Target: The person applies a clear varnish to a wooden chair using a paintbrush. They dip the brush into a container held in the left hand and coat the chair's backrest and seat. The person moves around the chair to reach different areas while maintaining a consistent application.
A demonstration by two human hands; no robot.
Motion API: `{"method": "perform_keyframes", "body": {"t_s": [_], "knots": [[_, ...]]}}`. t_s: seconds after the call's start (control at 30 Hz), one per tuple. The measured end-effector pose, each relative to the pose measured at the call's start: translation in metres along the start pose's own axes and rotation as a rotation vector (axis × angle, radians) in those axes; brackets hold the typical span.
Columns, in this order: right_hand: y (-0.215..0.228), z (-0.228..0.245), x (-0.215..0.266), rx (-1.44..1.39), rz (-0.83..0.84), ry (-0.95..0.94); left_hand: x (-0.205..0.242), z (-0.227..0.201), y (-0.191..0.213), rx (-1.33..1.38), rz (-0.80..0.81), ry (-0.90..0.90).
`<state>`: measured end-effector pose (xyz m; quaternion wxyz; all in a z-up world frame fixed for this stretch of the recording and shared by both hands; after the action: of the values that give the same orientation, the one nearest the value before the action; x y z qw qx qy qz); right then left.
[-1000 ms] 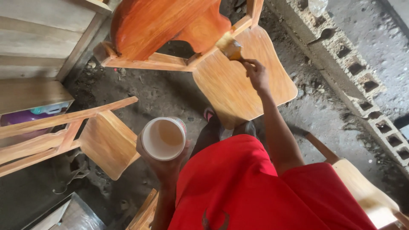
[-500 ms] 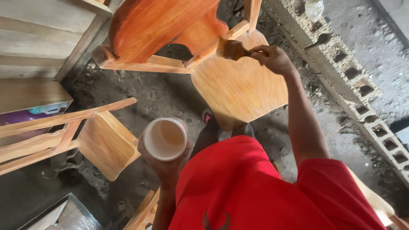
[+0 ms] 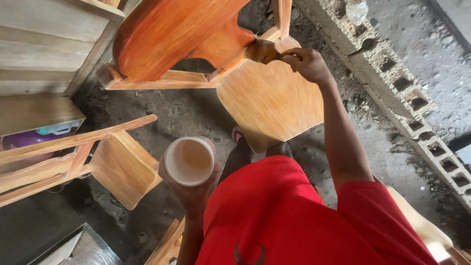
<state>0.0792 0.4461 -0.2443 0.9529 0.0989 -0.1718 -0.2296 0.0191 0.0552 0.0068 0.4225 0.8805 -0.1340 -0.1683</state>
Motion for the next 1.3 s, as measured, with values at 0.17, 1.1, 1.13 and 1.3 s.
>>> {"method": "perform_keyframes", "body": {"t_s": [0.17, 1.1, 1.13, 1.3], "knots": [[0.026, 0.034, 0.013, -0.216, 0.159, 0.307, -0.001, -0.008, -0.013, -0.058, -0.029, -0.046], [-0.051, 0.053, 0.057, -0.342, -0.774, 0.41, -0.004, -0.012, -0.021, -0.046, -0.099, -0.324], [-0.052, 0.06, 0.051, -0.344, -0.766, 0.456, -0.002, -0.013, -0.021, 0.003, -0.023, -0.146], [-0.069, 0.088, 0.04, -0.4, -0.713, 0.511, 0.0, 0.001, -0.016, 0.003, 0.027, -0.057]]}}
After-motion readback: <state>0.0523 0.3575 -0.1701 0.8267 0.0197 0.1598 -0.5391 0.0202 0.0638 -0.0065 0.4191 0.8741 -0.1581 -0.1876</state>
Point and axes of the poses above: each hand's wrist, its own x-axis away from the middle knuckle, its own y-axis out of the back of the hand, z = x × y, the point moved 2 cm from there along -x, towards the middle knuckle, and after that the axes turned 7 degrees about -x, right-handed, at the moved point
